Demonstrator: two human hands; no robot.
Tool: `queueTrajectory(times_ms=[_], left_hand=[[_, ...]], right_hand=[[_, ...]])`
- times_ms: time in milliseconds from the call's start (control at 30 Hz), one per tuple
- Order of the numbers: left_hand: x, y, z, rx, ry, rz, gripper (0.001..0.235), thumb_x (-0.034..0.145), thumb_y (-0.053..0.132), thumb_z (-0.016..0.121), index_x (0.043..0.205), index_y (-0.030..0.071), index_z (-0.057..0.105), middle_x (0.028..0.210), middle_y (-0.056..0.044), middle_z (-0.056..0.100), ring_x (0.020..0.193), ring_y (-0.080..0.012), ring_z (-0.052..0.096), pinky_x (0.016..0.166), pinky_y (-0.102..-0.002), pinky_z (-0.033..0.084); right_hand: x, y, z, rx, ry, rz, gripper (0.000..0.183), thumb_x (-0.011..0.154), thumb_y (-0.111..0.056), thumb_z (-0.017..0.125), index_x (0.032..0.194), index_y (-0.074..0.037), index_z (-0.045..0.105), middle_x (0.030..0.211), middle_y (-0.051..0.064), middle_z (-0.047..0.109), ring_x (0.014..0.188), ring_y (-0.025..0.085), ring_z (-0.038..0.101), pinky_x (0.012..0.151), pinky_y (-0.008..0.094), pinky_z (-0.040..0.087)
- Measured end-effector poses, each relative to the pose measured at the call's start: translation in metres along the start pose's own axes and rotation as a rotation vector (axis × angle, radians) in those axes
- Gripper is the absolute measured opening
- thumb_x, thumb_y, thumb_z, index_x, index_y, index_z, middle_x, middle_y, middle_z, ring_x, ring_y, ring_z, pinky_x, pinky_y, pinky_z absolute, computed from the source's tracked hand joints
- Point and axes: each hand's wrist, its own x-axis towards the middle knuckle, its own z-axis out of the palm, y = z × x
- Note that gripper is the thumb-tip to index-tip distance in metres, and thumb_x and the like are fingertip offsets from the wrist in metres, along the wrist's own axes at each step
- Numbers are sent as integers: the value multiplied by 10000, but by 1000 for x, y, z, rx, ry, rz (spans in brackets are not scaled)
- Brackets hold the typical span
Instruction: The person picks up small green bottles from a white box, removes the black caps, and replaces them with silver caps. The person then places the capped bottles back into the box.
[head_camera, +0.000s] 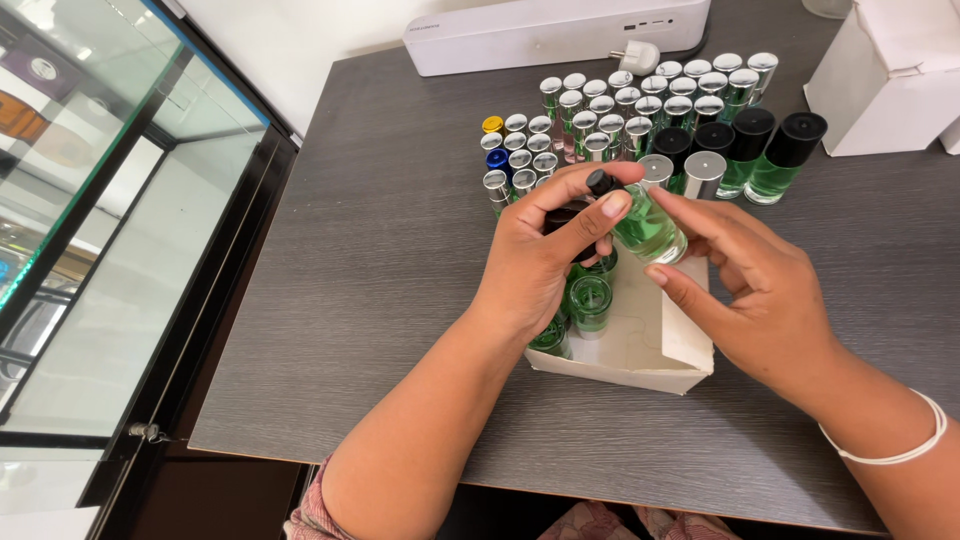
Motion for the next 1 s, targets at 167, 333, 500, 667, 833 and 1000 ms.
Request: queueTrajectory(times_ms=[167,333,500,667,833,1000], left_hand=[[0,0,0,8,2,-15,237,831,218,636,1039,106,647,889,22,563,608,-84,447,569,-202,354],[1,2,1,18,-9,-35,220,830,251,628,1005,118,641,797,34,539,598,-80,452,551,-208,344],[1,1,0,67,-34,-29,200,838,229,609,993,107,641,781,12,537,605,-97,446,566,-211,347],[2,-3,-2,22,-44,1,213,856,206,599,1029,85,631,870,5,565,614,-98,462,577,-206,374],[2,-4,-4,-10,-22,-7,230,860,204,595,1058,93,633,894,13,548,624,-87,461,557,-191,358],[2,1,-2,4,-16,-34,260,844,236,602,1062,98,629,918,24,551,639,-86,467,578,-179,384]], right_hand=[[0,1,-1,-3,20,-38,482,809,-101,644,1271,-74,509,1074,70,555,794,146,479,613,252,363],[1,0,0,46,41,-118,475,808,-55,648,1256,-30,491,1081,112,526,900,176,520,732,268,442],[4,-4,0,-30,50,-149,437,827,-104,607,1241,-51,478,1132,110,526,1033,214,520,913,335,476],[5,0,-2,1,-32,-31,489,848,-141,564,1315,-87,428,1209,66,532,1051,172,521,885,308,432],[6,-2,-3,103,-75,10,458,860,-109,532,1305,-87,428,1229,96,552,1101,202,551,940,314,439],[7,-2,-3,105,-40,-73,403,868,-103,552,1263,-75,476,1155,89,574,1050,181,555,928,314,473]])
